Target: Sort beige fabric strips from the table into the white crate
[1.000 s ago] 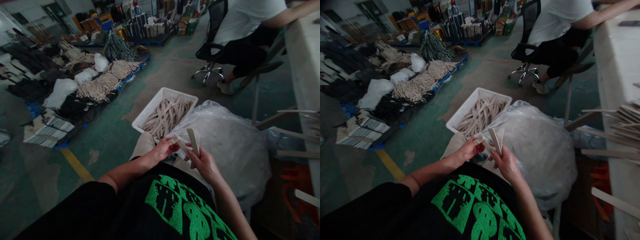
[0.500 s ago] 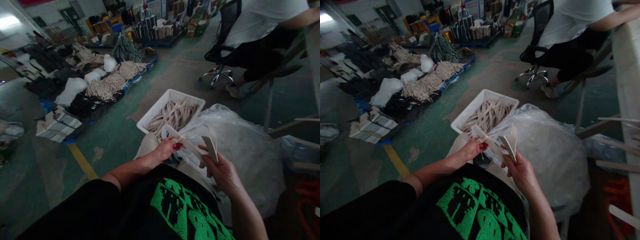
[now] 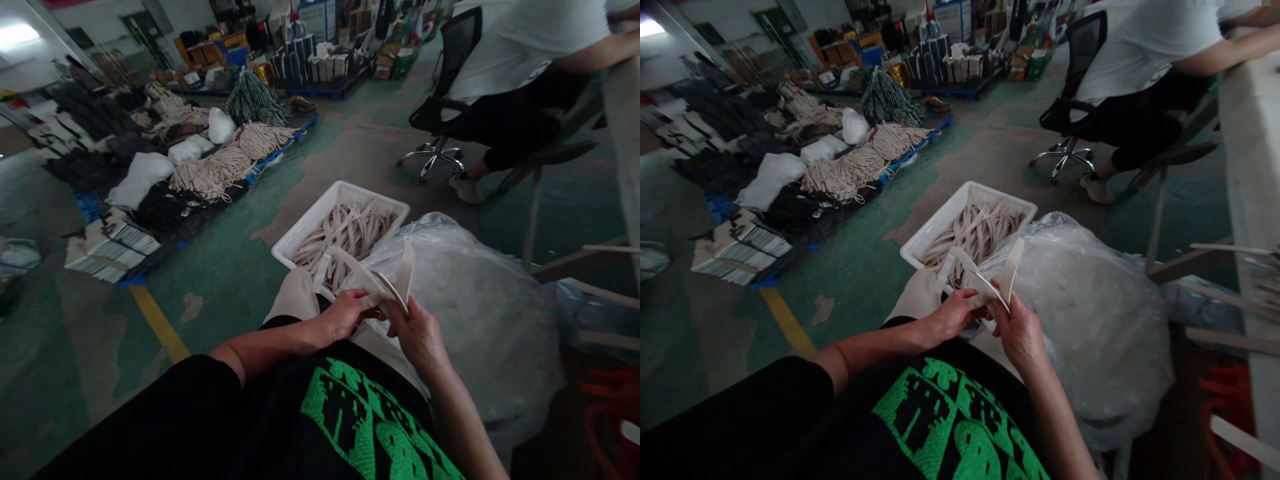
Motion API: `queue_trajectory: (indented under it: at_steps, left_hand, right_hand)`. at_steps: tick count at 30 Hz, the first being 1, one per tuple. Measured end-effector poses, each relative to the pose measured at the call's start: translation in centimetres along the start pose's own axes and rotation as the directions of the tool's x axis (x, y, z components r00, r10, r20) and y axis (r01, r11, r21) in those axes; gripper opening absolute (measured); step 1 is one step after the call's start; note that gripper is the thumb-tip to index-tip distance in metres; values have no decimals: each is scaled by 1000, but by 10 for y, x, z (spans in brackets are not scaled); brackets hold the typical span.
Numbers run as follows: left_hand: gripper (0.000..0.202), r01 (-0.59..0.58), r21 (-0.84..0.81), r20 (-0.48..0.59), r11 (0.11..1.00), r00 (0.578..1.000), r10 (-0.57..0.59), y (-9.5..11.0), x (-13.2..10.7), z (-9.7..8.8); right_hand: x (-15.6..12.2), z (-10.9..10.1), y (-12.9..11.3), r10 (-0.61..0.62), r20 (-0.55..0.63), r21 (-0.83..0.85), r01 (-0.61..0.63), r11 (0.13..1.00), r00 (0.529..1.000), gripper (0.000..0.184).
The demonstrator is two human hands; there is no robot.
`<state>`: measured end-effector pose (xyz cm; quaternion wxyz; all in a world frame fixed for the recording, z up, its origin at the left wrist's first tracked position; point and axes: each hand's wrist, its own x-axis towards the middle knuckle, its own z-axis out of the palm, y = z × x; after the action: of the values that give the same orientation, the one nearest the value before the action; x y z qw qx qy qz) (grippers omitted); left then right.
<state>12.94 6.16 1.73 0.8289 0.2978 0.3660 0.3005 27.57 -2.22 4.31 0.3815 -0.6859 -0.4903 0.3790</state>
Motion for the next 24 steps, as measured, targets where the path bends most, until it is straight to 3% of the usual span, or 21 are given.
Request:
queue_trajectory:
  at_steps: [4, 9, 14, 20, 24]
  left_hand:
    - [56, -90, -1, -144, 996, 986, 89, 3, 4, -4]
    - [52, 17, 20, 15, 1000, 1000, -17, -8, 3, -3]
    - [54, -80, 10, -137, 997, 987, 81, 0, 8, -9]
    - [51, 22, 18, 27, 1000, 999, -23, -8, 4, -3]
    - [54, -27, 10, -108, 1000, 994, 28, 0, 10, -13]
  right_hand:
    - [-3, -3, 2, 0, 40, -33, 2, 999, 999, 51]
    - [0, 0, 5, -8, 0, -72, 8, 997, 1000, 53]
    - [0, 0, 9, 17, 57, -34, -16, 999, 998, 51]
    - [5, 4, 9, -23, 18, -51, 24, 998, 1000, 51]
    - [0, 0, 16, 7, 77, 19, -9, 1000, 997, 51]
